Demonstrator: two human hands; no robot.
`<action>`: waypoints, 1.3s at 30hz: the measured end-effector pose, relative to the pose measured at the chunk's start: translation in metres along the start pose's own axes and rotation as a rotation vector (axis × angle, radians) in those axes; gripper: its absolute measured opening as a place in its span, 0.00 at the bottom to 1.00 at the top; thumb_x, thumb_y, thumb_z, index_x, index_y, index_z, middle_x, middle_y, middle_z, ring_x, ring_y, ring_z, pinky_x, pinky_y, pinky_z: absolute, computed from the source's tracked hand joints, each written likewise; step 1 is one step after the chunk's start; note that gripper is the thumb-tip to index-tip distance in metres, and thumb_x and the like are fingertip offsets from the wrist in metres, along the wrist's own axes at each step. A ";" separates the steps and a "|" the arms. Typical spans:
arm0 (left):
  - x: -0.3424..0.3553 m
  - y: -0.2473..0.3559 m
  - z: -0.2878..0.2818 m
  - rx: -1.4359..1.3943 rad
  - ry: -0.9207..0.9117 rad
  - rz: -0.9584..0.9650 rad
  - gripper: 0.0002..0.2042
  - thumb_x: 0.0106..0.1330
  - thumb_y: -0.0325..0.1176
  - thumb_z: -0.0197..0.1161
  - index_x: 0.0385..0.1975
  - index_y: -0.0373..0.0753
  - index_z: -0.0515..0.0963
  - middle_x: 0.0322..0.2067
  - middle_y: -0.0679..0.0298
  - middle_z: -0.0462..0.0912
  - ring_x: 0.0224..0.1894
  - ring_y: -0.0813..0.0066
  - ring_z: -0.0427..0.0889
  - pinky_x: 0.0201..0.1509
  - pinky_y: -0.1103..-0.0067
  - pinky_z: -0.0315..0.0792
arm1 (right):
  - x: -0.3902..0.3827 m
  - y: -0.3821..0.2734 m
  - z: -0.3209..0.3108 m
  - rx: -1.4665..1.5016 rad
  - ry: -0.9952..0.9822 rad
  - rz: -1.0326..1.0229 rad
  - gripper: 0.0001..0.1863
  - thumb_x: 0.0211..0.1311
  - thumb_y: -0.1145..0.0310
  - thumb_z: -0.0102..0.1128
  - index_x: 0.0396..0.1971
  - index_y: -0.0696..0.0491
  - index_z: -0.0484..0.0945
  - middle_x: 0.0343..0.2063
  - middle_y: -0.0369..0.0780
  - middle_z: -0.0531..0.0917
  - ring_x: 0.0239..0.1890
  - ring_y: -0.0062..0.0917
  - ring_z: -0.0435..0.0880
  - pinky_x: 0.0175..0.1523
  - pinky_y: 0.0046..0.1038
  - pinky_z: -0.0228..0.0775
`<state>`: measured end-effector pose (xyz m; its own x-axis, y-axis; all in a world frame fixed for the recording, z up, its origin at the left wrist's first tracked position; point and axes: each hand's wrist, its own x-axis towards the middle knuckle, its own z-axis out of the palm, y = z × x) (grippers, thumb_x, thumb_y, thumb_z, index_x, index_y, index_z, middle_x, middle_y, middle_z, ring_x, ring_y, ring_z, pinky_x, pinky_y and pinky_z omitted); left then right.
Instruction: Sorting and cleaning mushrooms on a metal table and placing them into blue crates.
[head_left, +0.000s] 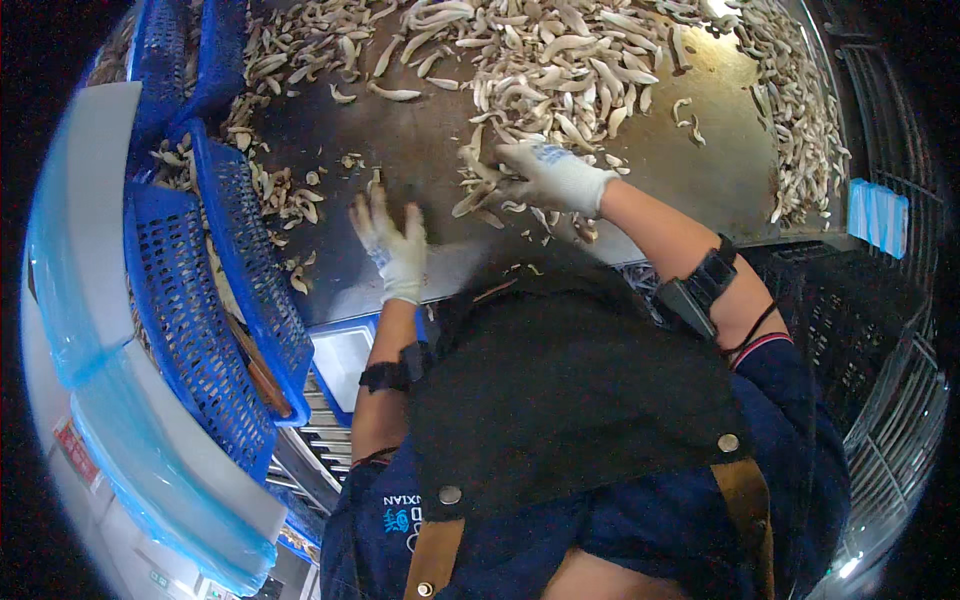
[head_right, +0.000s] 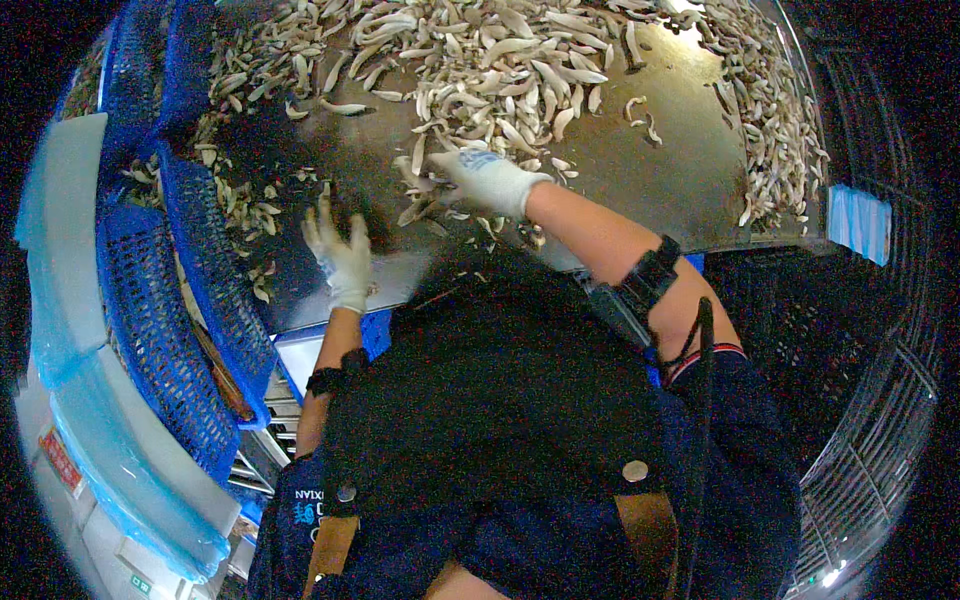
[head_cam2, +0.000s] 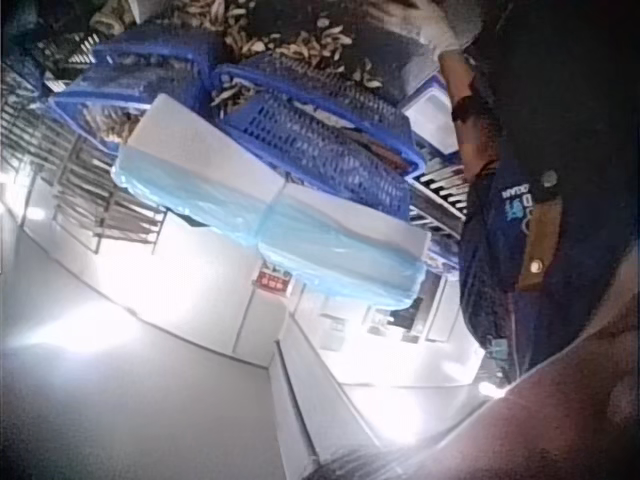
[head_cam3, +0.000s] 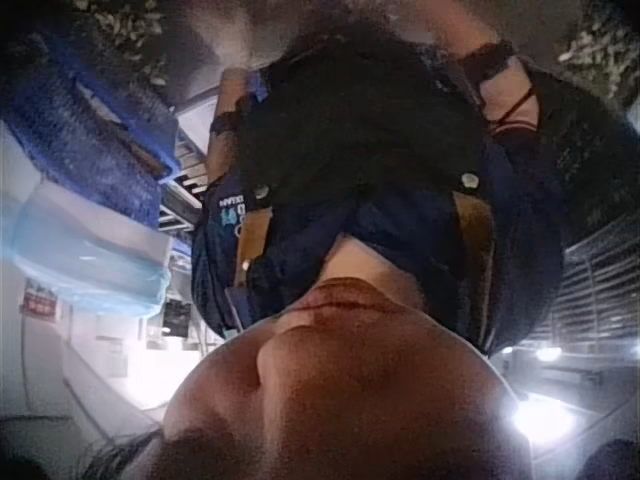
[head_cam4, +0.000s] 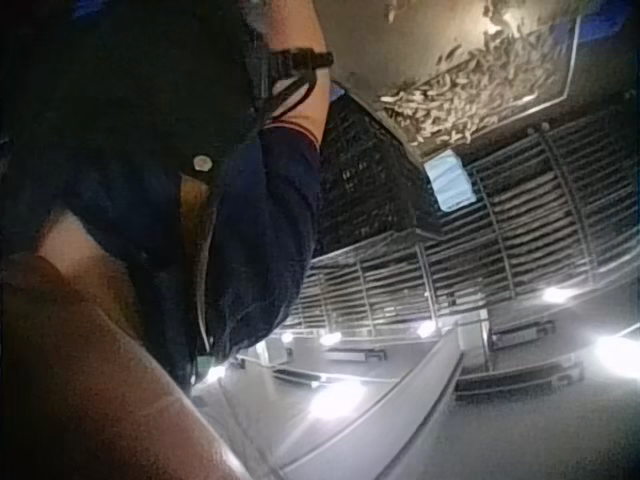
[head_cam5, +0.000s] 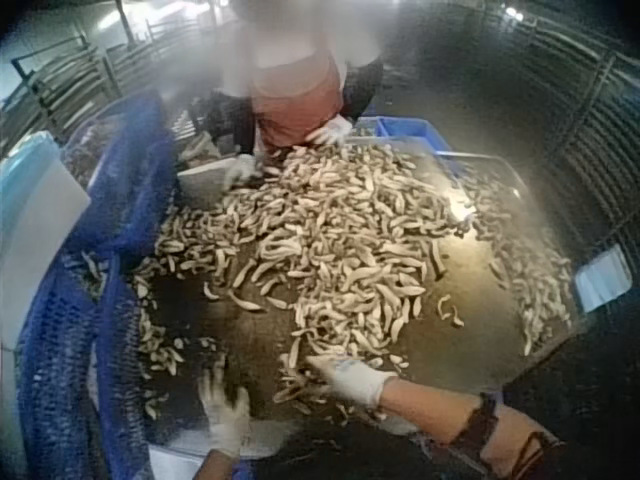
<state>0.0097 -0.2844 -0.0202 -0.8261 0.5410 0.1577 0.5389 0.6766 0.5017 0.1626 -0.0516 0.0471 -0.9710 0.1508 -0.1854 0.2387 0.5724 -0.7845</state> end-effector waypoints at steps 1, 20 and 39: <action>-0.006 0.002 -0.006 0.009 -0.094 0.175 0.28 0.55 0.40 0.64 0.57 0.41 0.68 0.63 0.48 0.58 0.65 0.39 0.52 0.67 0.55 0.49 | 0.008 -0.010 0.001 0.025 -0.030 -0.004 0.20 0.55 0.65 0.60 0.44 0.60 0.68 0.34 0.46 0.77 0.38 0.34 0.77 0.46 0.30 0.68; -0.029 0.123 -0.010 -0.455 -0.653 0.747 0.25 0.54 0.46 0.64 0.50 0.42 0.74 0.50 0.48 0.72 0.54 0.50 0.69 0.59 0.63 0.64 | -0.053 0.047 -0.087 0.665 0.260 0.068 0.19 0.58 0.71 0.52 0.49 0.59 0.72 0.39 0.39 0.78 0.39 0.25 0.76 0.46 0.28 0.68; 0.002 0.098 -0.054 -0.185 -0.520 0.186 0.23 0.58 0.40 0.62 0.52 0.36 0.70 0.49 0.48 0.75 0.52 0.52 0.74 0.57 0.70 0.67 | 0.004 -0.044 0.072 1.422 0.215 0.229 0.15 0.65 0.69 0.52 0.50 0.56 0.70 0.40 0.39 0.79 0.41 0.20 0.77 0.43 0.23 0.70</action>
<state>0.0520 -0.2438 0.0755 -0.5052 0.8485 -0.1577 0.5909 0.4733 0.6534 0.1475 -0.1344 0.0377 -0.8631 0.3160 -0.3940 0.0470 -0.7264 -0.6857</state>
